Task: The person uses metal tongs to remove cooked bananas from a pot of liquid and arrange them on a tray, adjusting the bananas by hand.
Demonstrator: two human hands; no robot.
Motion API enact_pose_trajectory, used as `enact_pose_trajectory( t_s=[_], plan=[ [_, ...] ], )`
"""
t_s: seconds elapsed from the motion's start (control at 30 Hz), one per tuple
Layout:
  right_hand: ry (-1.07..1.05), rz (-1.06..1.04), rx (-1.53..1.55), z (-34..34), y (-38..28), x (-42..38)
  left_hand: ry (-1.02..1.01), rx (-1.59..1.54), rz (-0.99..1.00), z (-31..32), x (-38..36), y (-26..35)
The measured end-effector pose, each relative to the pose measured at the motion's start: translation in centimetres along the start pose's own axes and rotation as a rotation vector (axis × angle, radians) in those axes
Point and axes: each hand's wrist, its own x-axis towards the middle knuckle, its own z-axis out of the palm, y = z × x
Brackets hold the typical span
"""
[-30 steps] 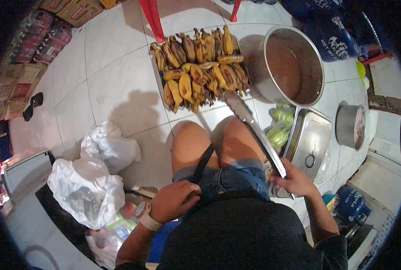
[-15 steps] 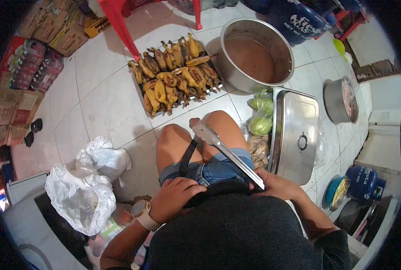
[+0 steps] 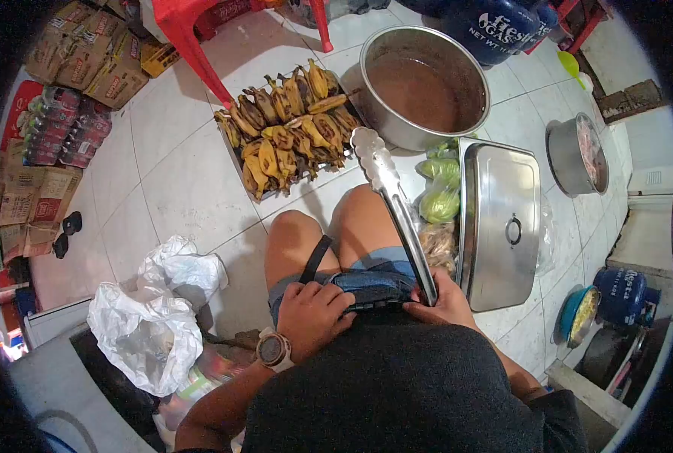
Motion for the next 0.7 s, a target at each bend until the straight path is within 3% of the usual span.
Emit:
enact_pose_trajectory(
  t_s=[0.23,0.4,0.53,0.67,0.7],
  plan=[
    [-0.032,-0.023,0.029,-0.9,-0.1,-0.3,0.104,0.001,0.092,0.3,0.1,0.2],
    [-0.197,-0.113,0.046,-2.2,-0.3,0.2,0.139,-0.028,0.154,-0.3,0.3,0.5],
    [-0.200,-0.242,-0.092,-2.4,-0.6,1.5,0.006,-0.126,0.102,0.2,0.3,0.2],
    [-0.273,-0.182,-0.157,-2.9,-1.2,2.4,-0.123,-0.217,0.104,0.1,1.2,0.0],
    [-0.234,-0.303,-0.191,-2.8,-0.9,2.7,-0.129,-0.217,0.105,0.2,1.5,0.1]
  ],
)
